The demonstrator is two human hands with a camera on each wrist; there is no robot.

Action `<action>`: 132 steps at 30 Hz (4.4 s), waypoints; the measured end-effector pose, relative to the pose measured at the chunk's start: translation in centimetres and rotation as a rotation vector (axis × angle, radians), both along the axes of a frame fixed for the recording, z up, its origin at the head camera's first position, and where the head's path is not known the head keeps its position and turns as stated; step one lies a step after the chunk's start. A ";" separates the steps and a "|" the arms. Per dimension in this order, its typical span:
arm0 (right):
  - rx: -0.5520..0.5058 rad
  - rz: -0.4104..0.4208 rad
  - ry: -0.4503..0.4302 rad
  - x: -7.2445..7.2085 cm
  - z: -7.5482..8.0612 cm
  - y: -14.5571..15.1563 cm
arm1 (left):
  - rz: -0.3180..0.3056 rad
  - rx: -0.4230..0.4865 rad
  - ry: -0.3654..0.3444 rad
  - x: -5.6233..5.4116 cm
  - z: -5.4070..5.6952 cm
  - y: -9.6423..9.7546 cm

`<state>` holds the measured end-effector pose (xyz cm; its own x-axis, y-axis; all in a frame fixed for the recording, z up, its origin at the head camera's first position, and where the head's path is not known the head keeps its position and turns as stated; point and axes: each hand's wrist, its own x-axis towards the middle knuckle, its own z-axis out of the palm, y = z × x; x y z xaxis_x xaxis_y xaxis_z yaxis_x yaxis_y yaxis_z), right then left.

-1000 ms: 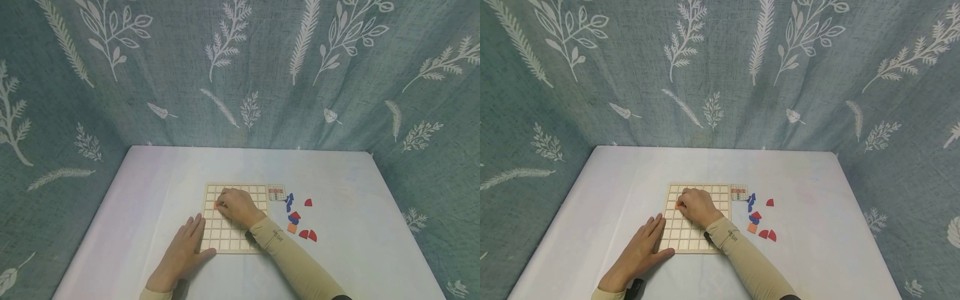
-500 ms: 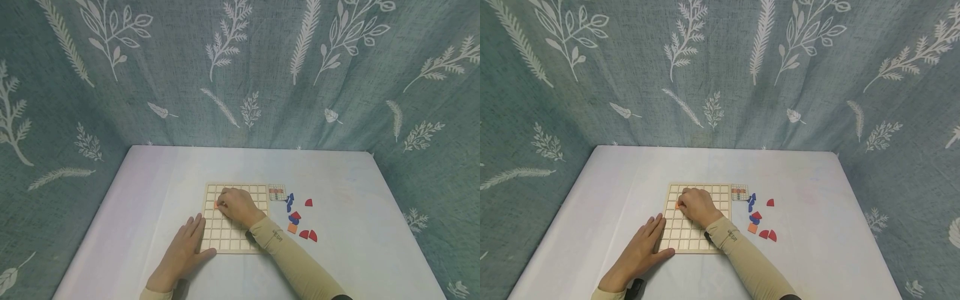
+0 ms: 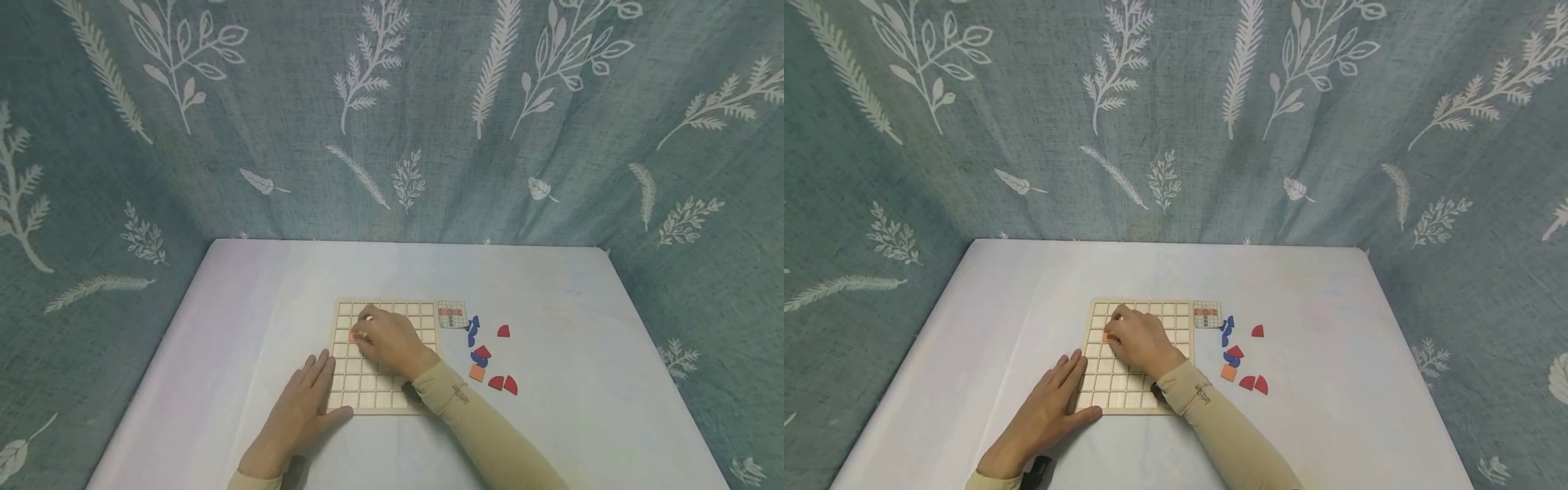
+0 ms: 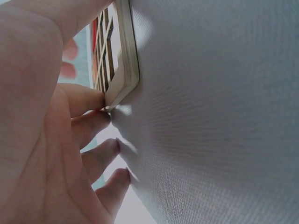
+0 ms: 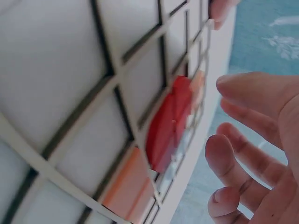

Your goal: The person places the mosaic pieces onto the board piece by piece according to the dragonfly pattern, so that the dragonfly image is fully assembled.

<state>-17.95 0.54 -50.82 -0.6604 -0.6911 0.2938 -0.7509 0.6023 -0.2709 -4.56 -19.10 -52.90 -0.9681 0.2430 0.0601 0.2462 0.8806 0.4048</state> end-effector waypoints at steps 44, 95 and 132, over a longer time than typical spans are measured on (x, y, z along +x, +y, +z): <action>-0.256 -0.319 0.047 7.3 0.1 19.2 | 0.023 -0.003 -0.062 0.0 0.0 0.2; -0.099 -0.324 0.002 7.4 -1.5 19.9 | 0.024 0.019 -0.045 0.0 -0.2 0.0; -0.370 -0.162 0.147 5.4 0.9 17.2 | 0.013 0.006 -0.005 0.0 -0.3 0.1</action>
<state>-12.52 17.71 -49.97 -0.6841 -0.4124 0.6016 -0.7015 0.5980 -0.3877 -4.61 -19.02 -53.23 -0.9715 0.2301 0.0563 0.2326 0.8814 0.4110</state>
